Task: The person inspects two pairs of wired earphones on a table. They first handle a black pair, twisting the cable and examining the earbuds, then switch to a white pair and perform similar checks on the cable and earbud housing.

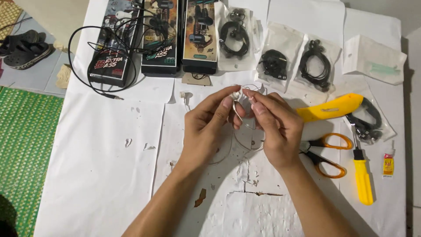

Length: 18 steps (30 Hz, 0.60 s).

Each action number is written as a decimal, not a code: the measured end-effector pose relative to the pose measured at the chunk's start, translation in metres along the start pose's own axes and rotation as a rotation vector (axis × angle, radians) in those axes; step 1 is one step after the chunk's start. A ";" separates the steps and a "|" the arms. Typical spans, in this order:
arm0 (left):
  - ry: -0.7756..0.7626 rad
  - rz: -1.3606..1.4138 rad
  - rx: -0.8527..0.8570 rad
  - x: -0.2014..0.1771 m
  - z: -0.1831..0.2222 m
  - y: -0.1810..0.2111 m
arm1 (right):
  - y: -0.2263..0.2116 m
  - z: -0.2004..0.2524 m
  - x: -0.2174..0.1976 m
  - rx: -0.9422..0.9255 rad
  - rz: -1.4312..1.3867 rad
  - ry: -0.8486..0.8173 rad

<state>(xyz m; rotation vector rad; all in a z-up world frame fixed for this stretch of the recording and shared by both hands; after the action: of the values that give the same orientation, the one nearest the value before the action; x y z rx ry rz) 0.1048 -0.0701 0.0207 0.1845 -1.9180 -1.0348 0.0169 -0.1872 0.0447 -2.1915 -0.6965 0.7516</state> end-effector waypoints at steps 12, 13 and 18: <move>0.035 -0.123 0.069 0.001 0.002 0.004 | -0.010 -0.003 0.002 -0.048 0.090 -0.050; 0.030 -0.123 0.069 0.001 0.002 0.006 | -0.010 -0.004 0.003 -0.050 0.092 -0.046; 0.043 -0.230 0.126 0.000 0.003 0.013 | -0.013 -0.004 0.005 -0.001 0.081 -0.073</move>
<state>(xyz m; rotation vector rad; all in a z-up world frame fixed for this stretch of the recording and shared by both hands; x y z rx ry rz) 0.1060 -0.0601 0.0299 0.5047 -1.9562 -1.0502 0.0202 -0.1777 0.0557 -2.2136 -0.6476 0.8768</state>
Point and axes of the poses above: each hand's wrist, its own z-axis away from the middle knuckle, its own x-axis out of the palm, y = z × x, the point moved 4 cm from there along -z, towards the middle knuckle, and after that the axes turned 10 degrees about z, right-handed, at the moved point
